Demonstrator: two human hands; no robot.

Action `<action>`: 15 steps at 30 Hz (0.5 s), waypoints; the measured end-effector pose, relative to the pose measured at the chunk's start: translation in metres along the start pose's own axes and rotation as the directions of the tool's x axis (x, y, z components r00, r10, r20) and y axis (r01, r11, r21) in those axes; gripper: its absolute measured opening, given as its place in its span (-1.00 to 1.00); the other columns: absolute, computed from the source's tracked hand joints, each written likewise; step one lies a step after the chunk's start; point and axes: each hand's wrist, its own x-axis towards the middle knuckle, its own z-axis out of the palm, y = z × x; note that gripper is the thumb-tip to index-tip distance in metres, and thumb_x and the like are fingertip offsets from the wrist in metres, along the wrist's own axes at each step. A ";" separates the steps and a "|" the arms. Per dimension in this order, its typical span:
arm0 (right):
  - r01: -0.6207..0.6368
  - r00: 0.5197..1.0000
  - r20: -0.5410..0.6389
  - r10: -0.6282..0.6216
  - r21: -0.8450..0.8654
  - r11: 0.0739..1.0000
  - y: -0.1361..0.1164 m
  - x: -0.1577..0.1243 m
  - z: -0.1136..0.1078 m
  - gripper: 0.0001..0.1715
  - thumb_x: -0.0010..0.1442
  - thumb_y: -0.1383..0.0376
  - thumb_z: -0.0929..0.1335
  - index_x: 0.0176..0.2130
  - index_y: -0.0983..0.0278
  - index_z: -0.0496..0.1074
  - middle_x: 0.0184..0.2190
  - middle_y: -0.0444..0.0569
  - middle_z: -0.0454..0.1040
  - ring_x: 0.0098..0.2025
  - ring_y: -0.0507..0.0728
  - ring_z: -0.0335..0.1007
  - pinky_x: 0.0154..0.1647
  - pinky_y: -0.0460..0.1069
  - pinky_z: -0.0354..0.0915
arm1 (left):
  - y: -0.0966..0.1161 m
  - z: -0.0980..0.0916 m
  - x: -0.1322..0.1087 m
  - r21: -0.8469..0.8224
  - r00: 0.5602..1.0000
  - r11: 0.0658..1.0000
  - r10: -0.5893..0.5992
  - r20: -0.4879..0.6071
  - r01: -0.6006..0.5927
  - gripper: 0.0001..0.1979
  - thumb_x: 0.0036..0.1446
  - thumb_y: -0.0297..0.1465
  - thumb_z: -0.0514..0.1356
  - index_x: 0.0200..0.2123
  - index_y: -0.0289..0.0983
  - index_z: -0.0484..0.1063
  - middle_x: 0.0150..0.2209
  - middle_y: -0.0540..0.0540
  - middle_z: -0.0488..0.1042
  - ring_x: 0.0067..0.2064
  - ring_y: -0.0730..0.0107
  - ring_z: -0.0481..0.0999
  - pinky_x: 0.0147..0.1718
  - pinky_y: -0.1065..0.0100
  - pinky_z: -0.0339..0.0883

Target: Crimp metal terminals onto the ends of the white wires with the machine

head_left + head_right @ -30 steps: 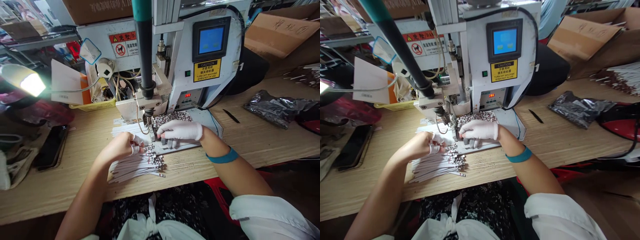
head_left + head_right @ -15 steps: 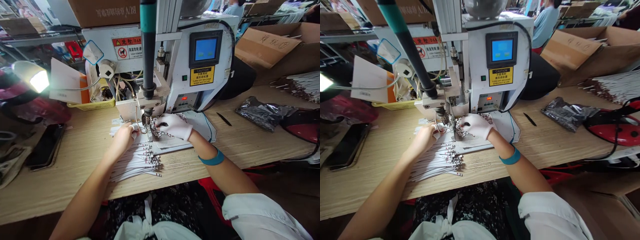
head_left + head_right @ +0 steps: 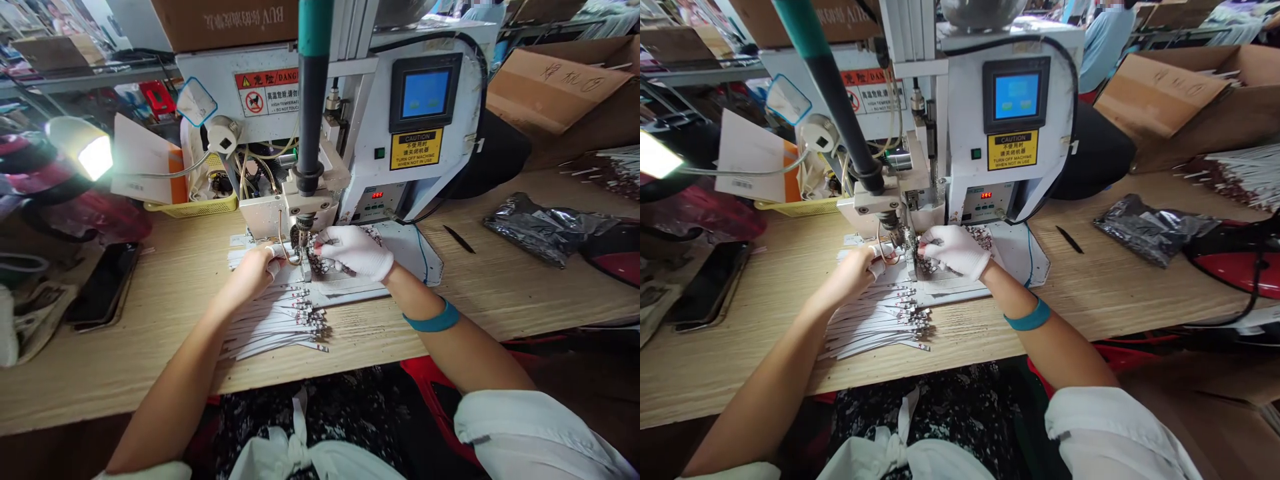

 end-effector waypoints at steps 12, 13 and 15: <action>-0.199 0.967 0.237 0.088 0.499 0.843 -0.001 0.000 0.010 -0.83 -0.02 0.47 0.36 -0.33 0.36 0.32 -0.57 -0.15 0.39 -0.68 -0.10 0.22 -0.76 -0.21 0.13 | 0.004 0.000 -0.002 -0.459 0.988 0.877 -0.099 0.119 0.143 -0.68 -0.06 -0.15 0.19 -0.47 -0.33 0.39 -0.53 0.00 0.36 -0.47 0.44 0.29 -0.47 0.44 0.17; -0.200 0.968 0.234 0.092 0.496 0.845 -0.001 0.001 0.010 -0.84 -0.01 0.48 0.35 -0.34 0.35 0.32 -0.57 -0.15 0.38 -0.68 -0.10 0.22 -0.76 -0.21 0.12 | 0.004 0.000 -0.002 -0.461 0.988 0.875 -0.106 0.116 0.148 -0.67 -0.06 -0.14 0.18 -0.48 -0.33 0.40 -0.52 -0.01 0.37 -0.46 0.43 0.29 -0.47 0.43 0.17; -0.187 0.973 0.208 0.095 0.480 0.857 -0.002 0.001 0.010 -0.86 0.00 0.49 0.34 -0.36 0.35 0.30 -0.58 -0.16 0.37 -0.68 -0.10 0.22 -0.77 -0.21 0.12 | 0.003 -0.001 -0.003 -0.451 0.986 0.878 -0.116 0.119 0.158 -0.66 -0.05 -0.13 0.17 -0.51 -0.33 0.40 -0.52 -0.01 0.38 -0.45 0.43 0.30 -0.46 0.43 0.17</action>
